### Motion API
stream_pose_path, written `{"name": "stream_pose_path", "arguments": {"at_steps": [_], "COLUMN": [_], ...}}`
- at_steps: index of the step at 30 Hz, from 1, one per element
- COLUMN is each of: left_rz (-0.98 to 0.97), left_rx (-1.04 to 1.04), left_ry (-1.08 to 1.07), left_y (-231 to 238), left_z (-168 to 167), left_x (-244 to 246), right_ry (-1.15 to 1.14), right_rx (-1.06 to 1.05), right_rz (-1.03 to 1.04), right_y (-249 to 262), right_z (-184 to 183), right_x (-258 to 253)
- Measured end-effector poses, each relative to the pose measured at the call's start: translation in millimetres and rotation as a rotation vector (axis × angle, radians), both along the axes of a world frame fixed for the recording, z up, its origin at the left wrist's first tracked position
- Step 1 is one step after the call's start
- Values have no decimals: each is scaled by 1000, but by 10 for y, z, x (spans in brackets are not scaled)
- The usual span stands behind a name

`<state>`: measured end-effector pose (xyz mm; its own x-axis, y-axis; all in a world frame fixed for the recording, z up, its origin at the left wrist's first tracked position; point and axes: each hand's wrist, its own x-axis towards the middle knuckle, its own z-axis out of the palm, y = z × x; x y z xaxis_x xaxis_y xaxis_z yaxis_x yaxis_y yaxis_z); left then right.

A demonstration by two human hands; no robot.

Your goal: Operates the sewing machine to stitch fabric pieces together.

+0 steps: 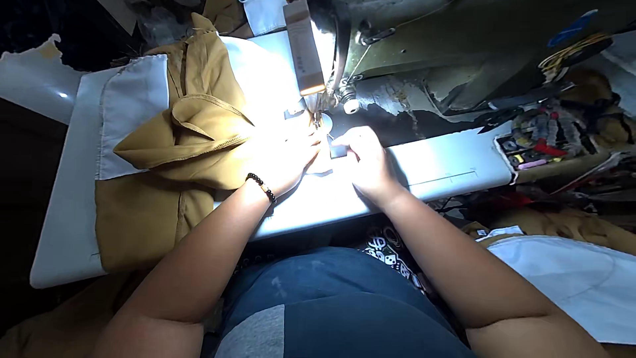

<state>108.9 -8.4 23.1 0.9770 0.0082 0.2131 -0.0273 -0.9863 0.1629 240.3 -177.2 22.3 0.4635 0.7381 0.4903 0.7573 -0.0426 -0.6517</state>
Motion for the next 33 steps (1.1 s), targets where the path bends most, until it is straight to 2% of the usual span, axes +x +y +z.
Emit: {"name": "stream_pose_path", "arguments": {"at_steps": [5, 8, 10, 12, 14, 15, 16, 20, 23, 26, 29, 31, 33], "left_rz": [-15, -14, -23, -26, -8, 7, 14, -17, -17, -29, -26, -8, 31], "left_rx": [-126, -128, -128, -141, -158, -182, -199, -214, -187, -90, 17, 18, -80], "left_ry": [-116, -105, -107, -84, -101, -84, -64, -65, 50, 15, -130, -103, -53], "left_y": [43, 62, 74, 76, 81, 71, 66, 75, 84, 41, -7, -22, -19], "left_z": [-145, -158, -150, -117, -119, -121, -121, -114, -96, -19, -17, -48, -92], "left_x": [-6, -17, -24, -23, -33, -49, -56, -36, -42, 86, 219, 181, 69], "right_ry": [-11, -34, -81, -170, -36, 72, 124, -53, -160, -218, -230, -244, -266], "right_rx": [-373, -464, -458, -536, -617, -607, -543, -222, -41, 94, 126, 62, -81], "right_rz": [-49, -29, 57, 256, 502, 552, 518, 165, 197, 229, 235, 238, 243], "right_y": [438, 507, 279, -160, -523, -612, -625, -147, 48, 36, 20, -3, -21], "right_z": [81, 32, 86, 132, 207, 217, 212, 48, -179, -227, -262, -261, -222], "right_x": [282, 306, 234, 165, 140, 143, 146, 144, 126, 135, 145, 135, 134]}}
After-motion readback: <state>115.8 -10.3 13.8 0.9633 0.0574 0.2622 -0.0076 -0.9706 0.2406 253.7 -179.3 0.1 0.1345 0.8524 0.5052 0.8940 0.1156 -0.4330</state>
